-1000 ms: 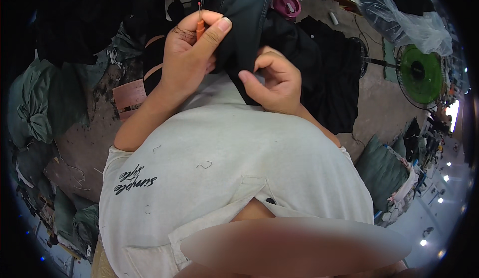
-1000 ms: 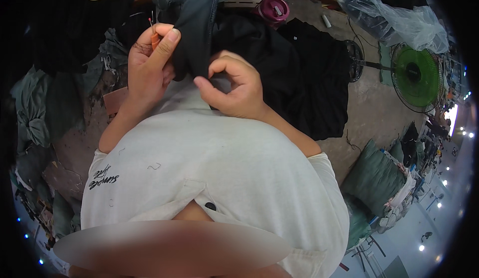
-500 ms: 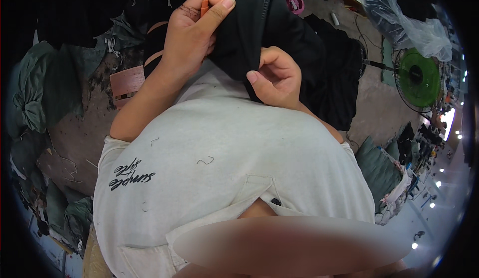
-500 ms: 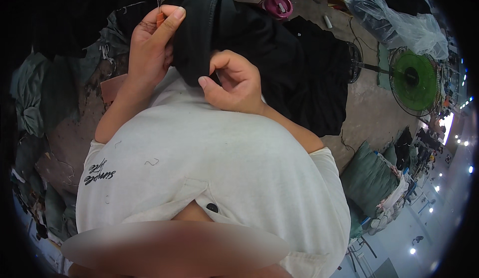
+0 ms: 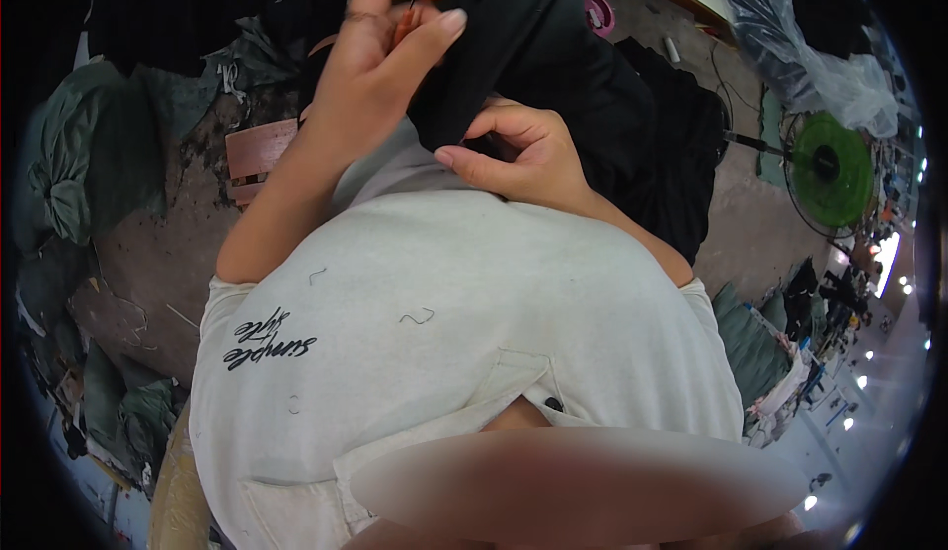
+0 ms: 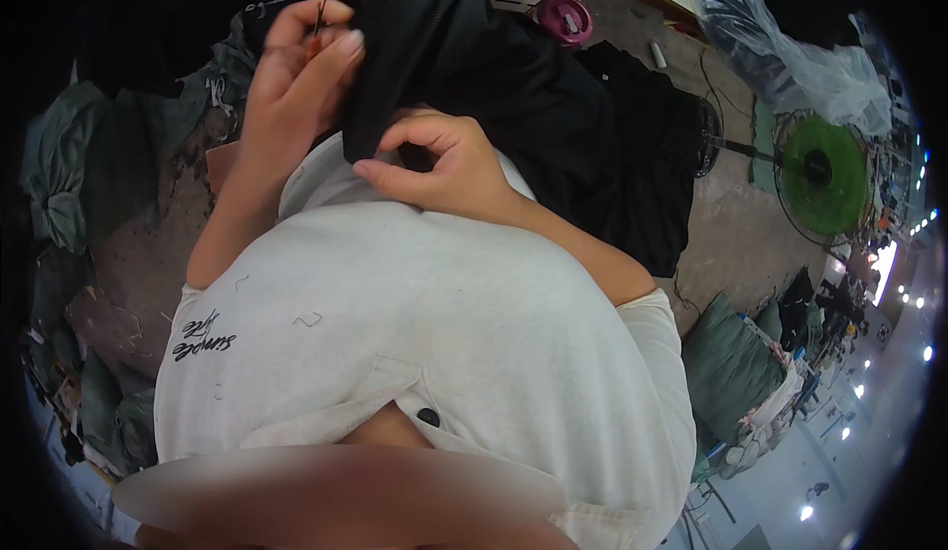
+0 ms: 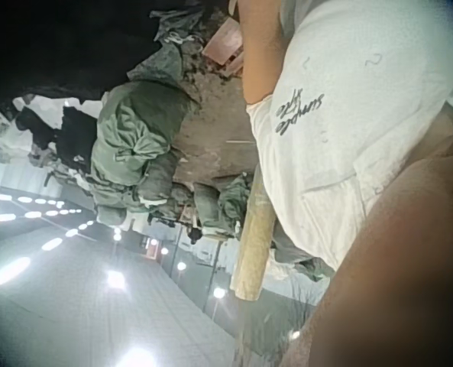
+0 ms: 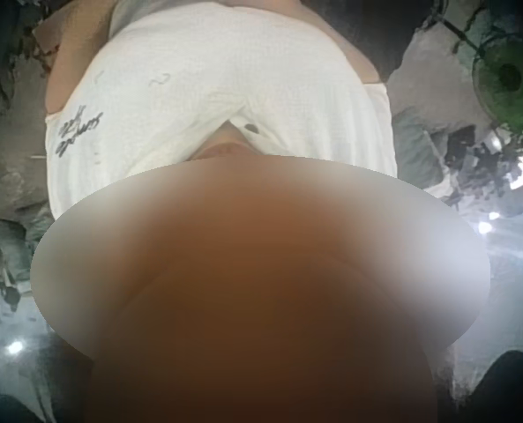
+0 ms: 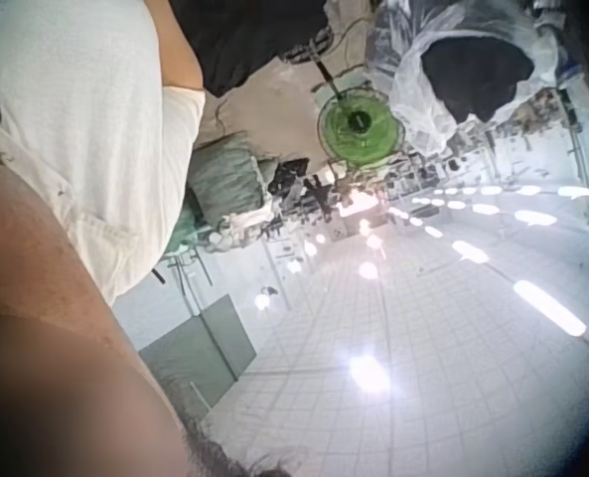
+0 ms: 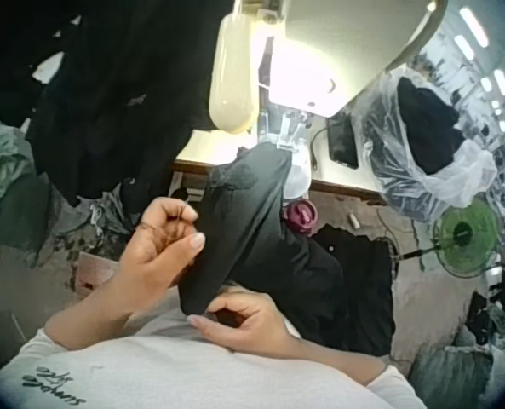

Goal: Using a seam ripper to remove stitches from a black piece of fabric.

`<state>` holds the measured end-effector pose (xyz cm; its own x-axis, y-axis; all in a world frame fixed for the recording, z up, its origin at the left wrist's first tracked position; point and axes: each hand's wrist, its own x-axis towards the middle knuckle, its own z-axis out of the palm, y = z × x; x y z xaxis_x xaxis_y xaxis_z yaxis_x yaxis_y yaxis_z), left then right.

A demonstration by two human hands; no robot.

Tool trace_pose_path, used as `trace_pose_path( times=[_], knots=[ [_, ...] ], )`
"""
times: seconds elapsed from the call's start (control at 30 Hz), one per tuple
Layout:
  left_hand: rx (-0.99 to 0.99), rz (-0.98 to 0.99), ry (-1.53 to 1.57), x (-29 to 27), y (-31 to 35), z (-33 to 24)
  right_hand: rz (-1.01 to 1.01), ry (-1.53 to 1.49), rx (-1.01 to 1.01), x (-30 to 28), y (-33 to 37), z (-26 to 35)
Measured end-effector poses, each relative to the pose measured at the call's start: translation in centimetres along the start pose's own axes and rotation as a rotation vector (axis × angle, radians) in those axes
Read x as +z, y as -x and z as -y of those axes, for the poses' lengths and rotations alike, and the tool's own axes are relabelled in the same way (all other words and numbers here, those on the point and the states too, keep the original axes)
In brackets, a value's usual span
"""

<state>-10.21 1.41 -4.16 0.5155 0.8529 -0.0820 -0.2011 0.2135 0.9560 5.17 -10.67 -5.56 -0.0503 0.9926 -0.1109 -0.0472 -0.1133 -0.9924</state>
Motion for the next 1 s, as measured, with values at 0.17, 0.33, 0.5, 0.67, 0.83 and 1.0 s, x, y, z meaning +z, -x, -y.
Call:
trace_pose_path(
  times=[0.17, 0.33, 0.5, 0.67, 0.83, 1.0],
  knots=[
    [-0.052, 0.178, -0.086, -5.1, 4.9, -4.1, 0.077, 0.102, 0.053, 1.8, -2.7, 1.2],
    [-0.127, 0.131, -0.339, -7.2, 9.4, -4.1, 0.064, 0.009, 0.116, 4.0, -4.0, 0.4],
    [0.039, 0.100, -0.585, -7.9, 10.0, -1.8, -0.011, -0.046, 0.116, 4.7, -4.0, -0.8],
    [0.311, 0.114, -0.891, -8.4, 9.7, -1.1, -0.036, 0.070, 0.157, 4.7, -3.7, -0.6],
    [0.440, 0.194, -1.006, -9.1, 9.5, -1.9, -0.054, 0.057, 0.121, 5.0, -3.6, -0.8],
    [0.497, 0.191, -1.034, -9.0, 9.6, -1.6, -0.054, 0.049, 0.106, 5.0, -3.5, -1.0]
  ],
)
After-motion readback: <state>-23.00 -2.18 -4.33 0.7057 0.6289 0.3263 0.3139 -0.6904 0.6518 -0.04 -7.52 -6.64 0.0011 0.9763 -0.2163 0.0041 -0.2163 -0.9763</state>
